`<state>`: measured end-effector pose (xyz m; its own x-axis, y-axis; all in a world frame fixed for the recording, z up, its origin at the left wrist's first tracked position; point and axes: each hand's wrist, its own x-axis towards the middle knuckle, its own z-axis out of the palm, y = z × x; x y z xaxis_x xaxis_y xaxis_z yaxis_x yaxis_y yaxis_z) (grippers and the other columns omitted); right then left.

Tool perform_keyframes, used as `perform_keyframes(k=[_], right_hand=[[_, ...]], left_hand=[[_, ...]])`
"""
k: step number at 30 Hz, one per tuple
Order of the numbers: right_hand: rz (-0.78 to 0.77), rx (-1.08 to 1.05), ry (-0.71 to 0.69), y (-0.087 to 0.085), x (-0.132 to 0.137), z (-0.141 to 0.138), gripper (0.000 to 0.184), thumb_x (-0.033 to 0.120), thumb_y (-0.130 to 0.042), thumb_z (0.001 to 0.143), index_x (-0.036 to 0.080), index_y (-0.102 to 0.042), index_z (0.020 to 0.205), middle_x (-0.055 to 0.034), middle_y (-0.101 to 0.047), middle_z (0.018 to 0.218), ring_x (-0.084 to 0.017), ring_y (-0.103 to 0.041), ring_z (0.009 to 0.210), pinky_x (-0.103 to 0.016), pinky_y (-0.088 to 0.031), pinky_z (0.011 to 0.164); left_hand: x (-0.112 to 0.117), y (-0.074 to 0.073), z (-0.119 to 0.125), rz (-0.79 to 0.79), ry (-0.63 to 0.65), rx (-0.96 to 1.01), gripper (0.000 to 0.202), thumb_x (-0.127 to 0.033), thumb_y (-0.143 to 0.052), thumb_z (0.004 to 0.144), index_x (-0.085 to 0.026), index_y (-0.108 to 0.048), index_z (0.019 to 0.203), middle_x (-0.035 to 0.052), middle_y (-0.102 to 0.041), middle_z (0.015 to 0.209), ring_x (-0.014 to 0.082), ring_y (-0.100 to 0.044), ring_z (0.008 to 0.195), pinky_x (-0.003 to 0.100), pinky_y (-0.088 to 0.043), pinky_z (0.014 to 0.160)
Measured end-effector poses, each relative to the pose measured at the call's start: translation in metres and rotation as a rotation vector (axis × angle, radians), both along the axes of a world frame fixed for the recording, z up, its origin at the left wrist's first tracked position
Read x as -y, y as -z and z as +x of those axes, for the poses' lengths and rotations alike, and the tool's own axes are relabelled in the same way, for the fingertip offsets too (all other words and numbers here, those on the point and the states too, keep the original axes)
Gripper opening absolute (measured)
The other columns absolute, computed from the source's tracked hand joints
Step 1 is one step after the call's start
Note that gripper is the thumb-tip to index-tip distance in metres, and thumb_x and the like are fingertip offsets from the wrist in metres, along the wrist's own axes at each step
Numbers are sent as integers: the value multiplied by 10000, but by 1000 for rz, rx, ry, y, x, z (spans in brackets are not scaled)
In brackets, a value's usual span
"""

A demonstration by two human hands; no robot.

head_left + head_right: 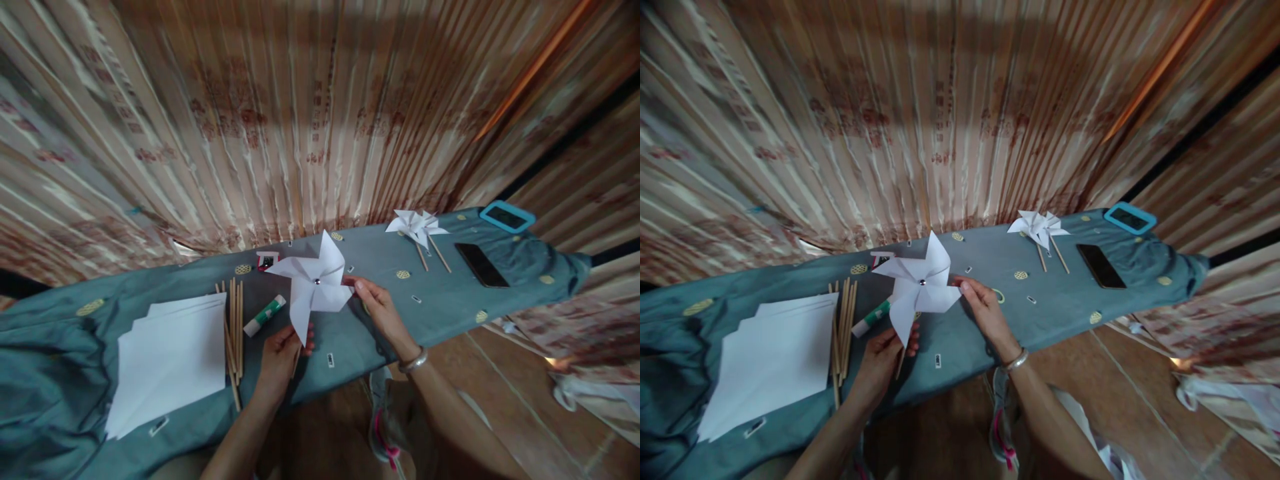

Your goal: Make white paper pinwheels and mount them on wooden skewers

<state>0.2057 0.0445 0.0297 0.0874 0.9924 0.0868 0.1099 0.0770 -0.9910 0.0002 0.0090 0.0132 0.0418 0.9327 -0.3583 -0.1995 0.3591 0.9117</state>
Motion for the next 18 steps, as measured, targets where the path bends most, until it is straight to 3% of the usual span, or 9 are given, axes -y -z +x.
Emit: perform_keyframes(k=[4, 8, 15, 18], right_hand=[[24, 69, 23, 3, 2, -2, 476, 600, -511, 867, 229, -716, 1082, -51, -728, 1045, -237, -634, 1031, -410, -437, 985], [63, 130, -22, 4, 6, -7, 473, 581, -456, 904, 231, -720, 1080, -57, -722, 1087, -244, -624, 1073, -415, -410, 1025], [66, 231, -212, 2, 17, -28, 480, 550, -402, 937, 217, -718, 1077, -67, -718, 1076, -250, -632, 1042, -400, -449, 979], [69, 298, -352, -2, 24, -37, 494, 517, -363, 963, 188, -715, 1074, -71, -717, 1056, -239, -644, 987, -362, -468, 924]], left_hand=[[-4, 2, -3, 40, -37, -26, 336, -440, -754, 581, -158, -732, 761, 98, -756, 862, 259, -687, 848, 357, -518, 780], [-6, 0, -4, 67, -78, -33, 342, -425, -774, 590, -163, -755, 809, 98, -759, 922, 295, -650, 1036, 407, -444, 966], [-7, -4, -5, 171, -70, -106, 226, -357, -741, 626, -172, -764, 755, 45, -709, 792, 196, -623, 801, 316, -479, 798], [-7, -2, -6, 187, -44, -106, 193, -349, -726, 641, -179, -757, 727, 34, -692, 777, 194, -605, 797, 314, -472, 804]])
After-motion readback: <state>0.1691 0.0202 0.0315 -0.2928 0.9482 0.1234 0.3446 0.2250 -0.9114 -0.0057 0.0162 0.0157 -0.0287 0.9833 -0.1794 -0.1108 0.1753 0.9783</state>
